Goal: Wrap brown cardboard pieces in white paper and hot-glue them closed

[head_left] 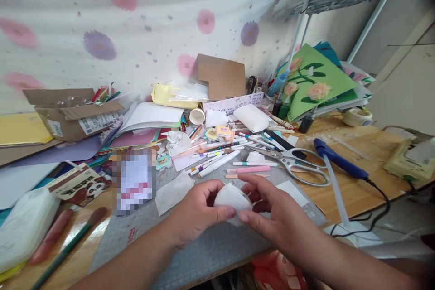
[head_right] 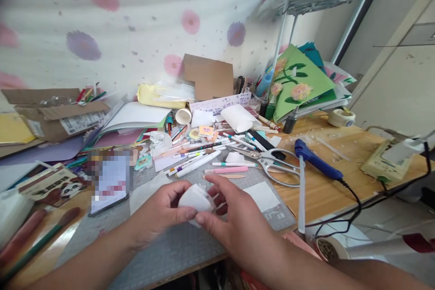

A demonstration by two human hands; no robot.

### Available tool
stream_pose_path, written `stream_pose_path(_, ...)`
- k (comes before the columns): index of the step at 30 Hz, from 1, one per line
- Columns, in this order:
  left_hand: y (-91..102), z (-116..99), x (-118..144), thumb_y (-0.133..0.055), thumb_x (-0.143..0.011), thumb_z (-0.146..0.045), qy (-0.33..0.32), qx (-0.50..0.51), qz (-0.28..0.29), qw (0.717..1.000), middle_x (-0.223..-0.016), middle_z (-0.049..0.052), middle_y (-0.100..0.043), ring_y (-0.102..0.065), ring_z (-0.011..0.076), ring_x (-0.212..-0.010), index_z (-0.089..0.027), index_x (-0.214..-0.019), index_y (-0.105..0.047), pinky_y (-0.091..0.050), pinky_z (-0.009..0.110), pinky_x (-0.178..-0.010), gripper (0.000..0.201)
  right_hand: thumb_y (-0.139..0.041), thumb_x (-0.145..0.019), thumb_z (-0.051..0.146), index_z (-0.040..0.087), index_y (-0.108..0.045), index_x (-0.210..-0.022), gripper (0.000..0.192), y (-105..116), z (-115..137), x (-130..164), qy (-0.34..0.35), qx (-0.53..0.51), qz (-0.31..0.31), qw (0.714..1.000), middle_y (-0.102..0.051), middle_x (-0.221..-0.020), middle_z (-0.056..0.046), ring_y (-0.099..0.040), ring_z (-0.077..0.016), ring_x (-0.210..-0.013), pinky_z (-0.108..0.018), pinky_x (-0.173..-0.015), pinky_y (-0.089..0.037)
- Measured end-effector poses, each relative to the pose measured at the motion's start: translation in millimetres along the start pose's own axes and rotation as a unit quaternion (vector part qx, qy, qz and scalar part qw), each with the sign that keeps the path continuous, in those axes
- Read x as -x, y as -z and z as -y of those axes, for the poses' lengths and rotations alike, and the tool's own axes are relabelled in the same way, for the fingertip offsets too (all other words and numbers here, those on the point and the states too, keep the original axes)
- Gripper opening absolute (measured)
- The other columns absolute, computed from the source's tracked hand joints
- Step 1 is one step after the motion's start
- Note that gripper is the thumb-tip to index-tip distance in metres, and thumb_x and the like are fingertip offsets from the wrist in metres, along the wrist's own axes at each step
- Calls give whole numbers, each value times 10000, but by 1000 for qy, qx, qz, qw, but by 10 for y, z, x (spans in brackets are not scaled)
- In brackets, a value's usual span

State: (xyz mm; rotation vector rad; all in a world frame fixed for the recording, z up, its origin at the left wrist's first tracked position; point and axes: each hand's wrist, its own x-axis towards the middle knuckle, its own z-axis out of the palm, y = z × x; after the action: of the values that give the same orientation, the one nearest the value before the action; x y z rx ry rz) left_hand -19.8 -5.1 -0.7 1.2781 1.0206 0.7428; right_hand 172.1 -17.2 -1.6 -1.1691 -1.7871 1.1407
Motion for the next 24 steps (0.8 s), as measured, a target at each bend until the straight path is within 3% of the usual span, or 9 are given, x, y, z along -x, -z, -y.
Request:
stream_pose_path(2,47,-20,5,-719,-652,-275,-6,-37,-27,999,-732,-32,-568,-510,136,-692,-160,-822,-568,-374,236,-608,254,-639,-773,296,277,-519,-1213,457,227,146,92,83,59,-35,994,-615,-1093,-54,-601,-185,-888,-323,-753,-520)
stream_pose_path(5,126,-47,9,-678,-688,-281,-11,-73,-85,994,-738,-34,-547,-509,140,-691,-176,-853,-546,-376,236,-607,237,-609,-805,330,330,-663,-932,138,771,260,187,148,151,-137,968,-681,-910,-10,-626,-181,-813,-290,-698,-522)
stream_pose_path(7,162,-59,8,-664,-699,-297,-20,-86,-101,991,-737,-37,-545,-506,139,-696,-182,-863,-550,-385,238,-619,231,-605,-799,387,323,-675,-809,95,1212,128,210,112,202,-235,944,-687,-781,-9,-627,-184,-734,-301,-672,-514)
stream_pose_path(8,170,-63,7,-654,-706,-304,-22,-96,-102,990,-733,-42,-547,-505,136,-696,-187,-854,-554,-385,234,-621,214,-595,-797,413,303,-677,-825,140,1431,-10,214,73,233,-254,936,-694,-799,-29,-631,-200,-749,-324,-699,-508)
stream_pose_path(10,168,-63,2,-641,-711,-323,-14,-121,-97,988,-726,-52,-549,-509,134,-700,-192,-818,-557,-383,226,-621,189,-546,-812,420,244,-649,-970,258,1816,-378,211,-31,293,-219,930,-690,-929,-88,-633,-245,-848,-357,-738,-502)
stream_pose_path(12,150,-52,-5,-632,-705,-352,-3,-138,-108,985,-732,-51,-560,-521,144,-715,-192,-772,-548,-389,229,-626,193,-609,-746,344,175,-575,-1157,445,2071,-756,199,-84,344,-175,919,-611,-1153,-156,-607,-293,-968,-388,-779,-499)
stream_pose_path(16,148,-2,-36,-640,-658,-398,-4,-136,-166,977,-655,-69,-549,-517,142,-664,-204,-742,-554,-384,222,-597,228,-657,-686,342,159,-560,-1203,557,2152,-1159,127,-90,381,-159,906,-614,-1141,-156,-588,-329,-1010,-460,-868,-450)
stream_pose_path(21,243,61,-93,-658,-629,-425,24,-150,-127,980,-622,-77,-586,-528,158,-635,-243,-747,-592,-398,244,-592,227,-655,-668,249,203,-598,-1157,494,2105,-1209,20,-82,389,-176,900,-646,-1024,-90,-601,-281,-963,-415,-891,-443)
stream_pose_path(24,248,103,-104,-666,-615,-444,16,-133,-154,979,-628,-78,-601,-534,170,-642,-273,-745,-597,-409,269,-607,226,-637,-714,249,206,-635,-1081,369,2223,-1257,18,-92,365,-224,899,-671,-983,-80,-627,-254,-916,-360,-820,-491)
